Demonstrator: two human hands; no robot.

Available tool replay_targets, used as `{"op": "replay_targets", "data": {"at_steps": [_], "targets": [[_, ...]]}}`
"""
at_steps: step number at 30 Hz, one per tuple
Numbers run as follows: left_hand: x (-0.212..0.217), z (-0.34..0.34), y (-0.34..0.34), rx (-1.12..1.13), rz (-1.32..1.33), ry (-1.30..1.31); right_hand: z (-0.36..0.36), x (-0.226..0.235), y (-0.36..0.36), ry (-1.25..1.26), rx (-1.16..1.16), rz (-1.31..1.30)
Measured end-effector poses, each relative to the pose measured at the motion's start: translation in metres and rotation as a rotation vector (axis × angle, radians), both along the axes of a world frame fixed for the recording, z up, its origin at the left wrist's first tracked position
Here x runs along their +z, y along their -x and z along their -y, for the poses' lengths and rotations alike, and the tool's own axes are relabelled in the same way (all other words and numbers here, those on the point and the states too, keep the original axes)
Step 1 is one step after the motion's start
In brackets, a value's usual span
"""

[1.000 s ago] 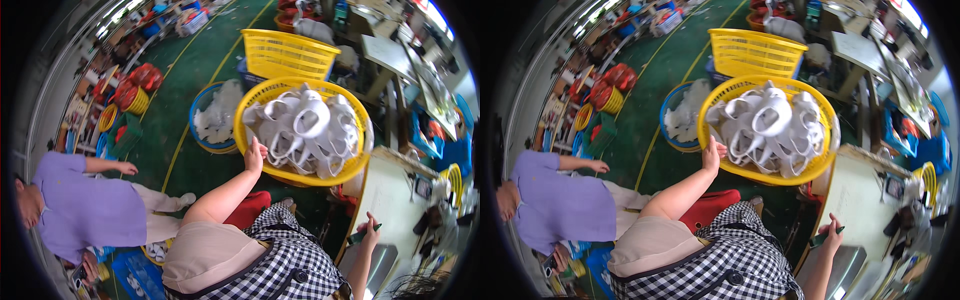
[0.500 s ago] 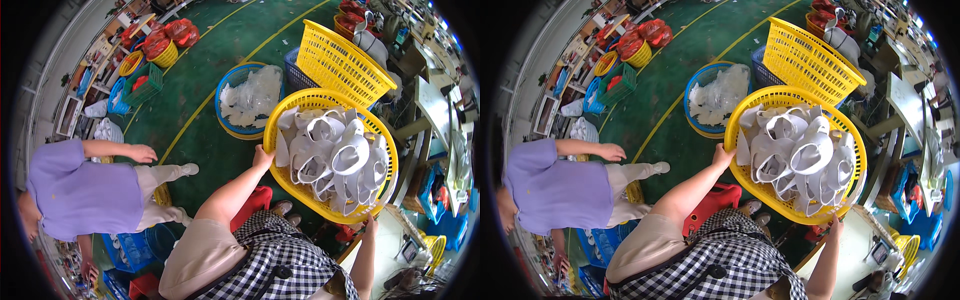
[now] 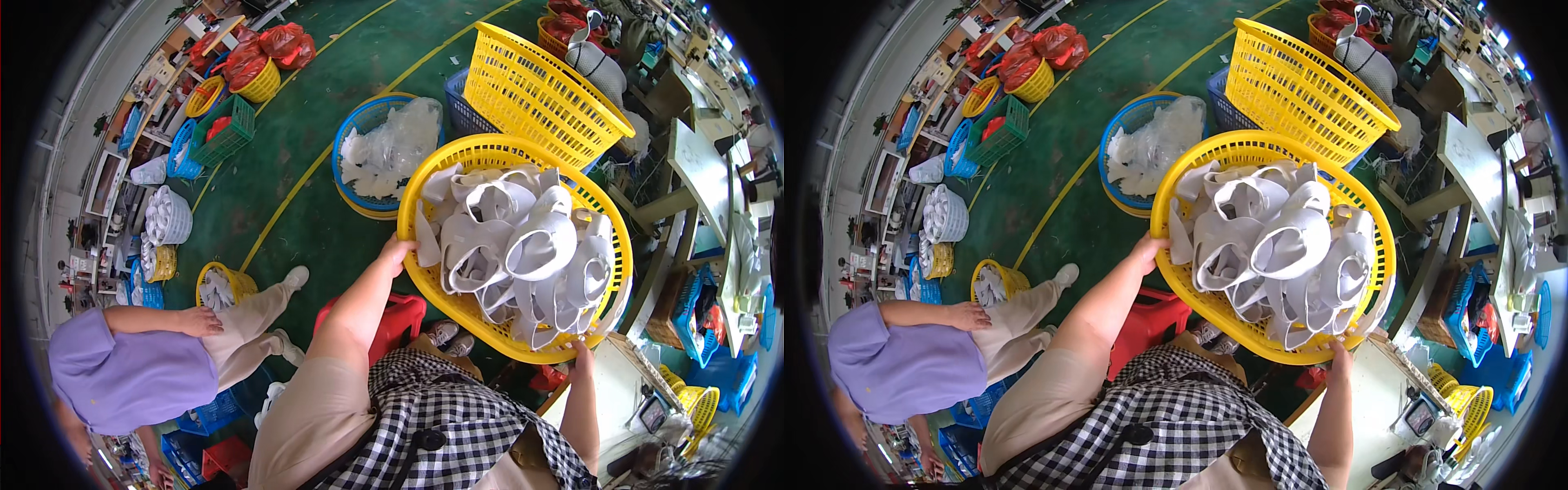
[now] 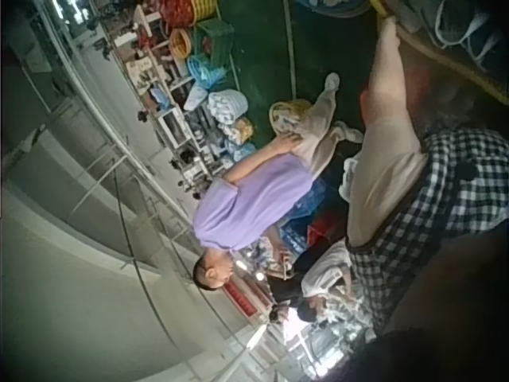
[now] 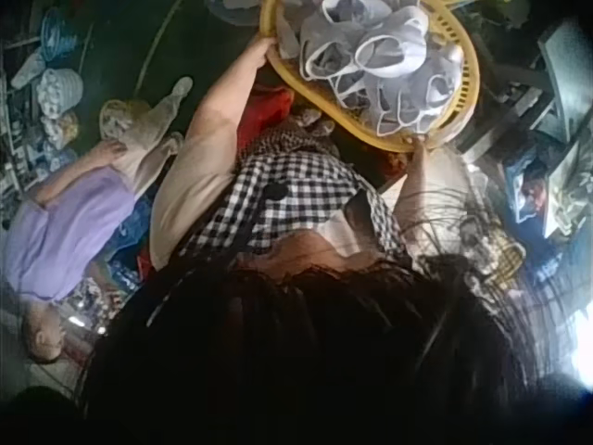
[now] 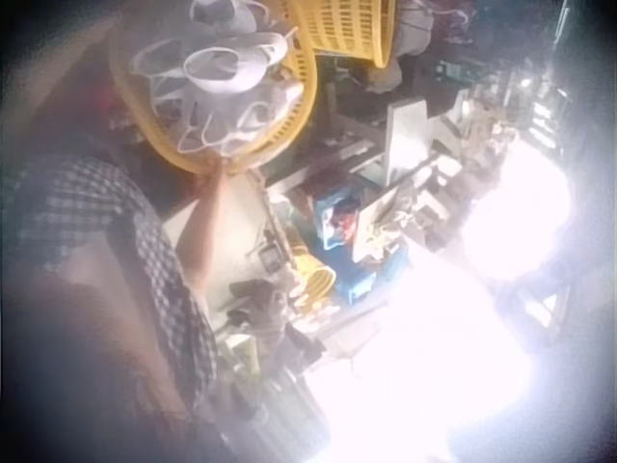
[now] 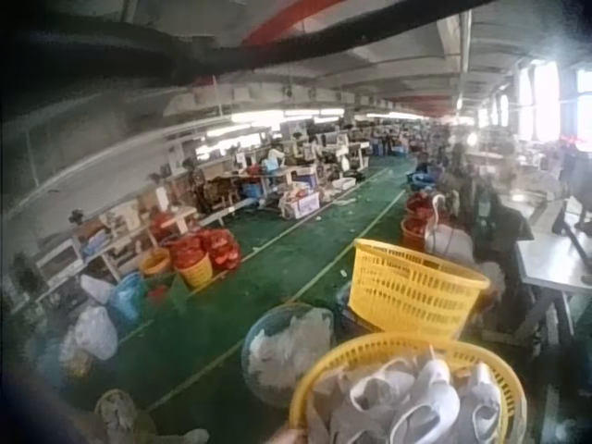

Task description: Applying glue to the edges of white shoe uppers using a small green manual scraper.

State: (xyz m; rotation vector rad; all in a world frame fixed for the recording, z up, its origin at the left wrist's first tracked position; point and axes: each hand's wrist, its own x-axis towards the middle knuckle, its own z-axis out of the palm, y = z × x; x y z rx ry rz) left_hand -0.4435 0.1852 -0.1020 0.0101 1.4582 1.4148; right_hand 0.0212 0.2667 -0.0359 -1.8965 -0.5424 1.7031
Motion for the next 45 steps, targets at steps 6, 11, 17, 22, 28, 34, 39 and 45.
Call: {"op": "replay_targets", "data": {"at_steps": [6,11,17,22,28,34,39,45], "targets": [[0.011,0.0,-0.007,0.079,-0.105,-0.03,0.003,-0.005,-0.007,-0.146,-0.086,-0.095],[0.043,0.017,0.005,0.04,-0.116,-0.166,0.006,0.027,-0.003,-0.294,-0.001,-0.149],[0.172,0.044,-0.012,0.104,-0.183,-0.202,-0.011,0.097,-0.009,-0.407,0.052,-0.162],[0.224,0.088,-0.024,0.227,-0.297,-0.206,-0.02,0.118,-0.002,-0.449,0.16,-0.238],[0.258,0.136,-0.045,0.291,-0.385,-0.142,-0.015,0.13,0.012,-0.427,0.238,-0.308],[0.257,0.18,-0.065,0.433,-0.328,-0.111,-0.031,0.118,0.025,-0.375,0.353,-0.35],[0.239,0.218,-0.074,0.519,-0.303,-0.158,-0.035,0.137,0.053,-0.388,0.515,-0.384],[0.202,0.284,-0.068,0.684,-0.266,-0.135,-0.042,0.13,0.111,-0.379,0.693,-0.29]]}}
